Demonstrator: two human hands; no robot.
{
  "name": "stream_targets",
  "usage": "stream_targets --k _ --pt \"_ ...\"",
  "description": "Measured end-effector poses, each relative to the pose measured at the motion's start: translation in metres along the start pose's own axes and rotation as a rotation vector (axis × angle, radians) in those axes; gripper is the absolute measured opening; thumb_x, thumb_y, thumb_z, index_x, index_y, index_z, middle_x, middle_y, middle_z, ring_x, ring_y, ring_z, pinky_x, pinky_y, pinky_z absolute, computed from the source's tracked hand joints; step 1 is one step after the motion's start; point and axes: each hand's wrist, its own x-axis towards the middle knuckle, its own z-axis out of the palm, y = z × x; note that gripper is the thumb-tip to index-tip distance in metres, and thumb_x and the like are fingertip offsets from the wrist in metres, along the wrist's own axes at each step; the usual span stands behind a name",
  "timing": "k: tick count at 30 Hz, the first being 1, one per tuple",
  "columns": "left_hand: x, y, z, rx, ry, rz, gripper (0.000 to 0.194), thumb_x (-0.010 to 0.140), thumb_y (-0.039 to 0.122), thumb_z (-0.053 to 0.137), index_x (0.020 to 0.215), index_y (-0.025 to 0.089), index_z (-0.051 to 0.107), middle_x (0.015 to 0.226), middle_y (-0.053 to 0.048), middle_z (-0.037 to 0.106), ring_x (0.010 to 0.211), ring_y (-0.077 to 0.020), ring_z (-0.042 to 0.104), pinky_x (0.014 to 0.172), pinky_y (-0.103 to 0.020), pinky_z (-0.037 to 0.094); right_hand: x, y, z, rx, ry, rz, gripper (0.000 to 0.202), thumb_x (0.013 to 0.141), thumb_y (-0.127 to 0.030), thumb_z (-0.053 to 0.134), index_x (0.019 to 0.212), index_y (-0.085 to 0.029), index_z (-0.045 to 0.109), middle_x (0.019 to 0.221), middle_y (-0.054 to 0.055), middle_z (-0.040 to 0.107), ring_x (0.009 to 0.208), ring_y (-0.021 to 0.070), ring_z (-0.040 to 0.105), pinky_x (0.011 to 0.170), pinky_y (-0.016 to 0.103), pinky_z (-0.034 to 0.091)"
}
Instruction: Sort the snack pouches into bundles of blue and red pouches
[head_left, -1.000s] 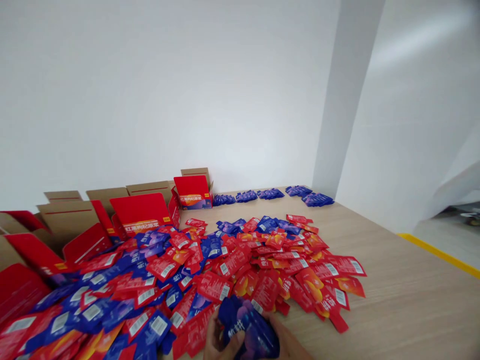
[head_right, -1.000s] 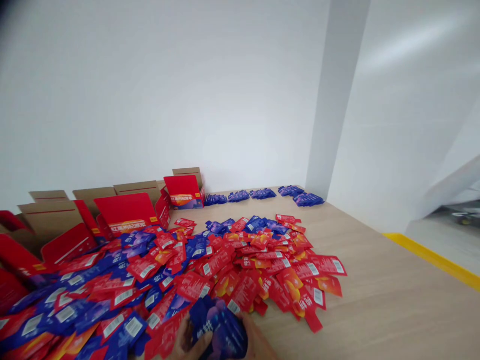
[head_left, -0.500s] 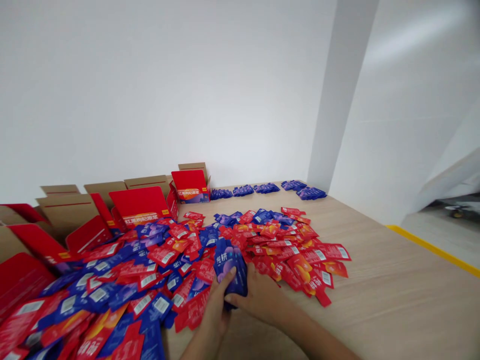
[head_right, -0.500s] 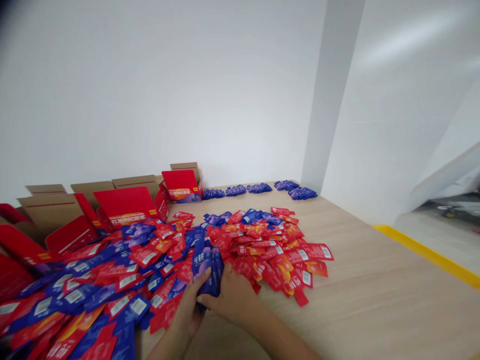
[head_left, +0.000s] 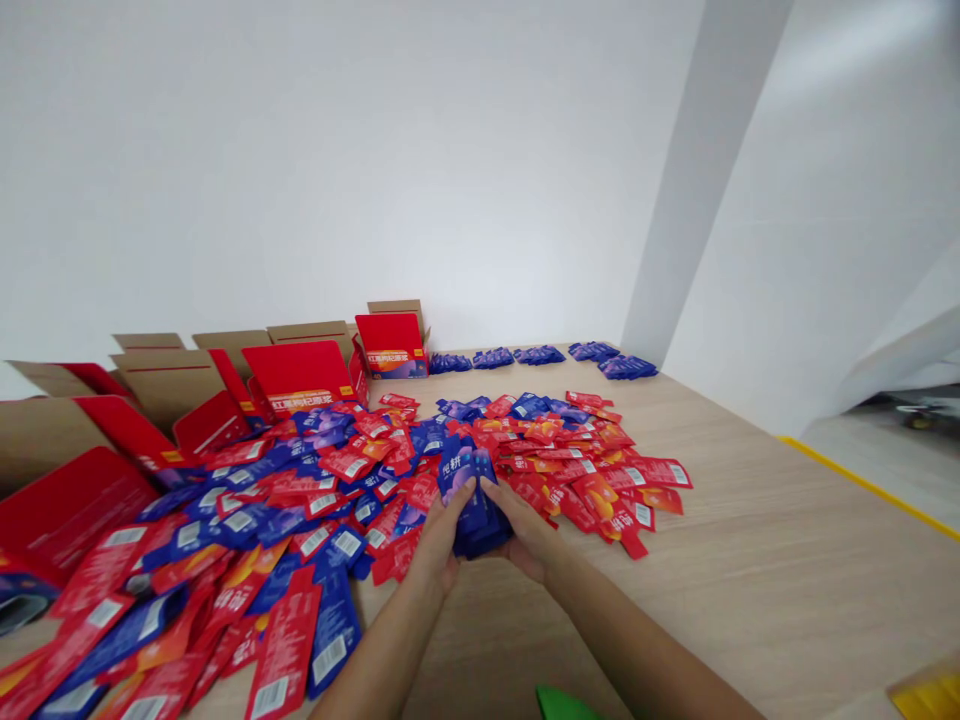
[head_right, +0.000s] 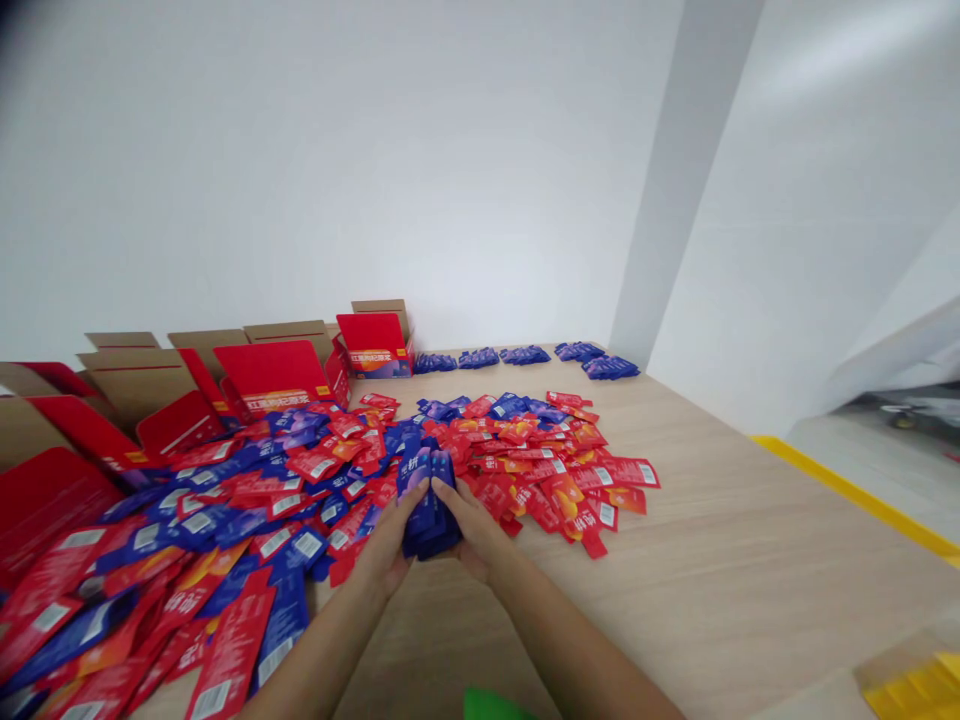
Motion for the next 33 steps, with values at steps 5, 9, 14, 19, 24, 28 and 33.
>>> stream_targets --k 5,9,14,19,24,28,33 --pt "-0.014 -0.005 -0.007 0.281 0.033 0.211 0.063 0.065 0.033 0.075 0.122 0.019 0.052 0.111 -0.009 0.066 0.104 -0.0250 0.061 0.093 -0.038 0.046 -0.014 0.001 -0.015 -0.060 -0.157 -0.127 0.062 0.064 -0.029 0.071 0.121 -0.027 0.048 0.111 0.003 0.064 0.104 0.0220 0.059 0.091 0.042 0.045" --pt "-0.031 -0.025 -0.023 0.504 0.062 0.403 0.078 0.054 0.023 0.081 0.125 0.023 0.049 0.119 -0.007 0.060 0.124 -0.0246 0.046 0.107 -0.035 0.032 -0.026 0.018 -0.035 -0.366 -0.105 -0.184 0.070 0.051 -0.020 0.076 0.116 -0.024 0.049 0.111 0.002 0.062 0.103 0.0231 0.058 0.094 0.044 0.043" --pt "-0.034 -0.057 -0.054 0.549 -0.101 0.307 0.079 0.046 0.017 0.083 0.119 0.019 0.052 0.126 -0.010 0.055 0.129 -0.0278 0.040 0.110 -0.037 0.026 -0.038 0.053 -0.055 -0.541 -0.101 -0.245 0.071 0.057 -0.024 0.075 0.120 -0.024 0.043 0.113 0.006 0.060 0.103 0.0245 0.058 0.092 0.042 0.045" --pt "-0.023 -0.068 -0.073 0.526 -0.173 0.146 0.060 0.049 0.019 0.080 0.105 0.016 0.057 0.107 -0.010 0.064 0.112 -0.0301 0.055 0.102 -0.043 0.037 -0.033 0.073 -0.067 -0.677 -0.037 -0.321 0.072 0.061 -0.026 0.075 0.123 -0.021 0.039 0.112 0.009 0.058 0.102 0.0249 0.059 0.090 0.042 0.045" --pt "-0.032 -0.074 -0.076 0.391 -0.069 0.201 0.062 0.059 0.022 0.072 0.117 0.016 0.051 0.121 -0.011 0.058 0.119 -0.0300 0.050 0.104 -0.043 0.034 -0.029 0.081 -0.066 -0.720 0.021 -0.338 0.079 0.060 -0.027 0.076 0.127 -0.020 0.035 0.114 0.010 0.058 0.104 0.0245 0.058 0.091 0.042 0.045" --pt "-0.057 -0.078 -0.062 0.399 0.111 0.333 0.065 0.073 0.029 0.066 0.131 0.022 0.038 0.142 -0.009 0.039 0.137 -0.0221 0.027 0.112 -0.033 0.020 -0.032 0.084 -0.049 -0.705 0.080 -0.398 0.071 0.066 -0.027 0.071 0.128 -0.020 0.036 0.117 0.010 0.057 0.107 0.0235 0.056 0.092 0.040 0.044" --pt "-0.058 -0.069 -0.050 0.469 0.110 0.255 0.092 0.066 0.030 0.073 0.141 0.021 0.020 0.148 -0.014 0.029 0.137 -0.0235 0.028 0.113 -0.036 0.020 -0.030 0.084 -0.027 -0.860 0.190 -0.478 0.060 0.072 -0.025 0.061 0.127 -0.018 0.039 0.123 0.013 0.054 0.114 0.0252 0.051 0.097 0.042 0.040"
